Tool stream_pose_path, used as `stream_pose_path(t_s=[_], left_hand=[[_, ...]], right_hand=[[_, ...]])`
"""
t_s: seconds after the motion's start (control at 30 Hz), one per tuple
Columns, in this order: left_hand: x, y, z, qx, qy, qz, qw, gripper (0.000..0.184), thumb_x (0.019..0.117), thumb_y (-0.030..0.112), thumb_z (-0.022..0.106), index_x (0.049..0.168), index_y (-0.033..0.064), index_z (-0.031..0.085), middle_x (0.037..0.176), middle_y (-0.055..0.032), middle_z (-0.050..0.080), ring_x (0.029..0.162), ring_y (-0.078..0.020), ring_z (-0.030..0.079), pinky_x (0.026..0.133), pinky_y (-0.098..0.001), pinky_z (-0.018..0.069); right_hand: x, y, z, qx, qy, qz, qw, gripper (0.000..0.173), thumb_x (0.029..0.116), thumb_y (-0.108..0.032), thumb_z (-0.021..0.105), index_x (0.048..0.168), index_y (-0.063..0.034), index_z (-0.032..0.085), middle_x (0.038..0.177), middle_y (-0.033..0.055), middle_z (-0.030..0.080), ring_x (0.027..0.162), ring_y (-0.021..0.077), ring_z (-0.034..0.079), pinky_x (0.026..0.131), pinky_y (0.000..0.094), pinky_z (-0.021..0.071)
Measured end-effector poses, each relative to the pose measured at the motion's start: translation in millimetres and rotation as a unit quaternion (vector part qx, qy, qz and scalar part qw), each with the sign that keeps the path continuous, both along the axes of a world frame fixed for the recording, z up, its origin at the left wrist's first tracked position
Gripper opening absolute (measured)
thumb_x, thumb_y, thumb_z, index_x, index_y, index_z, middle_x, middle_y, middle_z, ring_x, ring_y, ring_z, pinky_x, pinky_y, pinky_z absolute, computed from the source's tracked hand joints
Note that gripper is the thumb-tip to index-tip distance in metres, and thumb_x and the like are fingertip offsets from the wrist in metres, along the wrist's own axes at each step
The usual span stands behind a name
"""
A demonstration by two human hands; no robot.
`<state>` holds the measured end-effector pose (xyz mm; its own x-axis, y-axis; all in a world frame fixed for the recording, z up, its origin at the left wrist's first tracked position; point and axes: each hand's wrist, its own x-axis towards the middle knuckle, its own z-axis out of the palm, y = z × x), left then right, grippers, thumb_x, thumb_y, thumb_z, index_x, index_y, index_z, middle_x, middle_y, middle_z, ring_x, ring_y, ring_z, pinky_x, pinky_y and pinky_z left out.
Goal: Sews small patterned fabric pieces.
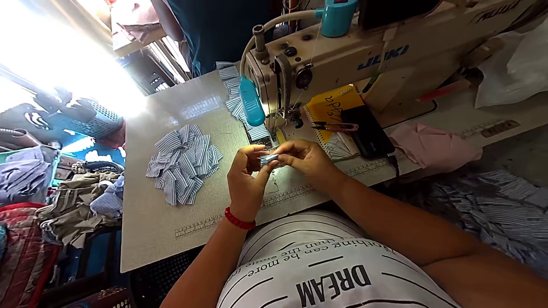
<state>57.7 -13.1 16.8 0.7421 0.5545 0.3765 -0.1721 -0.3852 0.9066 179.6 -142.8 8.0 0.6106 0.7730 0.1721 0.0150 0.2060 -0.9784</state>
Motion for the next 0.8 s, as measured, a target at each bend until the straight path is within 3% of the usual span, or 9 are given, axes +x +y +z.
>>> stream_pose_path(t_s=[0.1, 0.23, 0.33, 0.43, 0.63, 0.73, 0.8], left_hand=[[1.1, -4.7, 7.1, -0.01, -0.01, -0.009, 1.0, 0.05, 0.0834, 0.001, 0.081, 0.127, 0.004, 0.056, 0.109, -0.0026, 0.07, 0.082, -0.0051, 0.067, 0.074, -0.0212, 0.0585], [1.8, -6.2, 8.9, -0.022, 0.005, 0.015, 1.0, 0.042, 0.0849, 0.002, 0.08, 0.122, 0.0057, 0.061, 0.088, 0.0013, 0.07, 0.075, -0.0034, 0.067, 0.07, -0.0196, 0.0577], [1.0, -3.9, 5.8, 0.003, 0.001, 0.012, 1.0, 0.036, 0.0857, 0.002, 0.079, 0.118, 0.0049, 0.064, 0.089, 0.0005, 0.069, 0.075, -0.0038, 0.066, 0.069, -0.0196, 0.0577], [0.0, -3.1, 4.7, -0.016, 0.012, -0.001, 1.0, 0.032, 0.0872, 0.002, 0.078, 0.118, 0.0043, 0.067, 0.09, 0.0001, 0.07, 0.076, -0.0044, 0.067, 0.07, -0.0203, 0.0581], [-0.8, -3.4, 6.0, -0.117, 0.072, -0.003, 0.99, 0.011, 0.0916, 0.008, 0.075, 0.102, 0.0079, 0.073, 0.095, 0.0007, 0.07, 0.077, -0.0048, 0.065, 0.069, -0.0208, 0.0563], [-1.1, -3.5, 6.7, -0.208, 0.059, -0.014, 0.976, 0.012, 0.0932, 0.005, 0.071, 0.105, 0.0085, 0.072, 0.104, -0.0022, 0.067, 0.087, -0.0108, 0.066, 0.076, -0.0276, 0.0599], [-0.3, -4.4, 8.4, -0.246, 0.055, -0.01, 0.968, 0.01, 0.0947, 0.002, 0.069, 0.104, 0.0064, 0.07, 0.101, -0.0031, 0.07, 0.086, -0.0125, 0.07, 0.077, -0.0314, 0.0626]], right_hand=[[-2.9, 0.6, -4.3, 0.058, 0.02, -0.022, 0.998, 0.013, 0.0961, 0.001, 0.065, 0.106, -0.0063, 0.07, 0.101, 0.0033, 0.072, 0.09, 0.0088, 0.069, 0.083, 0.0255, 0.0599], [-6.3, 1.2, -10.6, 0.096, 0.016, -0.039, 0.994, 0.012, 0.097, -0.002, 0.065, 0.106, -0.0085, 0.069, 0.113, 0.005, 0.071, 0.104, 0.0124, 0.069, 0.09, 0.0289, 0.0587], [-9.7, -0.3, -8.2, 0.064, -0.029, -0.081, 0.994, 0.013, 0.0951, 0.0, 0.067, 0.104, -0.0084, 0.067, 0.101, -0.0003, 0.069, 0.089, 0.0054, 0.067, 0.08, 0.0215, 0.0584], [-11.4, -0.6, -5.1, 0.054, -0.058, -0.096, 0.992, 0.013, 0.0943, 0.0, 0.068, 0.105, -0.0069, 0.066, 0.098, 0.0002, 0.069, 0.086, 0.005, 0.067, 0.077, 0.0204, 0.0588], [-14.5, 2.2, -7.9, 0.037, -0.136, -0.147, 0.979, 0.01, 0.0943, -0.007, 0.071, 0.102, -0.0055, 0.064, 0.095, 0.0001, 0.068, 0.082, 0.0031, 0.066, 0.075, 0.0191, 0.0581], [-12.4, 1.8, -9.0, -0.01, -0.13, -0.111, 0.985, 0.015, 0.0975, -0.018, 0.069, 0.104, -0.0044, 0.068, 0.105, 0.0044, 0.065, 0.097, 0.0083, 0.065, 0.081, 0.0229, 0.0586], [-12.9, 1.7, -8.5, -0.032, -0.102, -0.108, 0.988, 0.011, 0.0982, -0.014, 0.068, 0.103, -0.004, 0.068, 0.098, 0.0029, 0.069, 0.085, 0.0048, 0.067, 0.075, 0.021, 0.0586]])
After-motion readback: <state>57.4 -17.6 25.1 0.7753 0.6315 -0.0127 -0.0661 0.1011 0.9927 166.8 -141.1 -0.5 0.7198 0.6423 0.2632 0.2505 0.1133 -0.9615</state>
